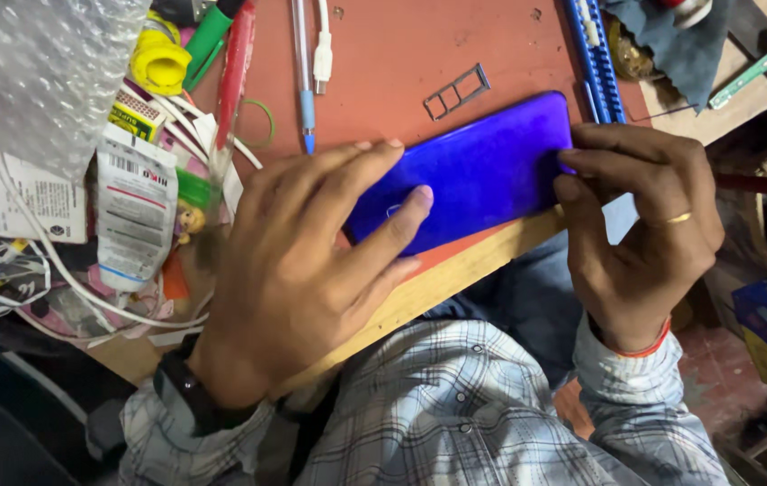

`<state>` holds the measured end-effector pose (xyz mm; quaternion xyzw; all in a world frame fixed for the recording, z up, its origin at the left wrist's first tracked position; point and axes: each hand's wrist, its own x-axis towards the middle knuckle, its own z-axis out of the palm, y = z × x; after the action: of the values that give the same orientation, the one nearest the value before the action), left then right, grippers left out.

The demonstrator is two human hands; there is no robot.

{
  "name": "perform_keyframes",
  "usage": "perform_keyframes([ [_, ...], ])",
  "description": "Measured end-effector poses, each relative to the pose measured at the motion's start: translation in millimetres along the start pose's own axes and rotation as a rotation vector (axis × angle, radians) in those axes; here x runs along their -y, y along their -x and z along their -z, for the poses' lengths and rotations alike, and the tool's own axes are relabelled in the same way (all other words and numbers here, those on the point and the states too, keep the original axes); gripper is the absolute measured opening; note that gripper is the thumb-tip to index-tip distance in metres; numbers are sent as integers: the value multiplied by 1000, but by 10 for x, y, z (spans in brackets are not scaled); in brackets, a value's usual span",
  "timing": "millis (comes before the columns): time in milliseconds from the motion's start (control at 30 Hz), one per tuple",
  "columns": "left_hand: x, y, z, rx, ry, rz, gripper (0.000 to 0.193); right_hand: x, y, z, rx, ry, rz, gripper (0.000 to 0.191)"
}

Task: The person cleans the back cover of a smartphone with a cloth, then aligns and presses it onto the phone body. They use a red-handled screwdriver to tighten screws around the edges and finally inspect the assembled device.

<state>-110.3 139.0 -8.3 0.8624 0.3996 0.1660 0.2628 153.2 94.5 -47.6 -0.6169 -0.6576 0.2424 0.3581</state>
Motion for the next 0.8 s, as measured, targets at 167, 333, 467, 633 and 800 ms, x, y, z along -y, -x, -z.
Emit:
perform_keyframes([
  [167,-32,56,-46,3,-18,7,48,31,-139,149,120,98,214,34],
  [333,-140,94,-49,7,-92,13,48,114,-340,331,265,346,457,36],
  [467,-225,110,-49,4,-174,1,48,212,-428,445,362,412,563,32],
  [633,-272,121,-26,47,-219,-14,52,211,-536,626,489,573,755,45],
  [800,-305,147,-9,59,-273,-74,50,133,-616,775,569,695,985,54],
])
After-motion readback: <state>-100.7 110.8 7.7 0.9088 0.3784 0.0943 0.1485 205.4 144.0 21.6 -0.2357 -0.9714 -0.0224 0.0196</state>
